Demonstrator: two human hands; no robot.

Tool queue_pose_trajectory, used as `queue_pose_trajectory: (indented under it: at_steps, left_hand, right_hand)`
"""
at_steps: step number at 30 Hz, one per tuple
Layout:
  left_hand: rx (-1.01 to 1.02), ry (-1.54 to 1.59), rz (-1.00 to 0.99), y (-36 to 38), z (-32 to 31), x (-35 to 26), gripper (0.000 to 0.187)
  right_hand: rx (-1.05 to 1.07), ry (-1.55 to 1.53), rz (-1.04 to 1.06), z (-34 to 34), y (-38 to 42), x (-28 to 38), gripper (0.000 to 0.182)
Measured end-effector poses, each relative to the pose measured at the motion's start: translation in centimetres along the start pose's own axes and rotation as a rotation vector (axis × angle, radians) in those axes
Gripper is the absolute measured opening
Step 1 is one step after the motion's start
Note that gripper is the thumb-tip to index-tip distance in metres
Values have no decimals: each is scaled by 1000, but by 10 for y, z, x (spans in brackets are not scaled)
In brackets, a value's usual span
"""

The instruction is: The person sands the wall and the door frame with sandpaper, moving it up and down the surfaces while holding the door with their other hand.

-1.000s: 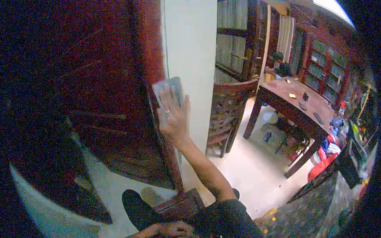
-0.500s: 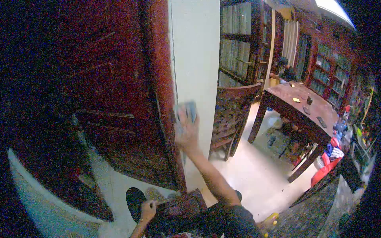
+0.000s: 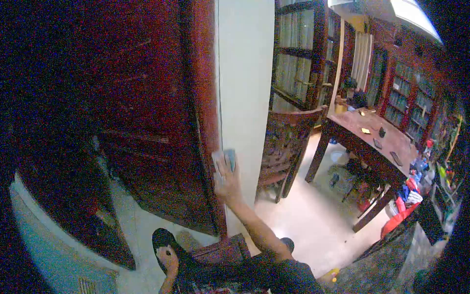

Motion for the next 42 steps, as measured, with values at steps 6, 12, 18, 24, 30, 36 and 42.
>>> queue_pose_trajectory:
  at_steps: [6,12,18,24,30,36,42]
  left_hand:
    - [-3,-29,71,1,-7,4,20]
    - [10,-18,73,-10,3,-2,20]
    - [95,15,127,-12,6,3,24]
    - [46,43,74,-12,9,1,22]
    - [211,87,180,-26,5,2,22]
    - [147,-49,128,-24,10,-16,20]
    - [172,-21,43,-19,2,-16,19]
  right_hand:
    - [-23,-2,-61,3,-3,8,55]
    - [-148,21,56,29,-120,43,54]
    - [-273,211,200,47,-193,79,49]
    - [-322,179,148,32,-162,62,50]
    - [-292,-105,70,14,-122,26,52]
    - [-167,-54,1,7,-59,-1,61]
    - [-151,68,-178,-10,13,-36,65]
Point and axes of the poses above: each hand's wrist, its own y-axis away from the middle knuckle, its own z-axis out of the back of the hand, x = y × z, the point moved 6 cm from there along -y, towards the middle knuckle, and after that the axes turned 10 degrees about -z, right-handed, at the moved point
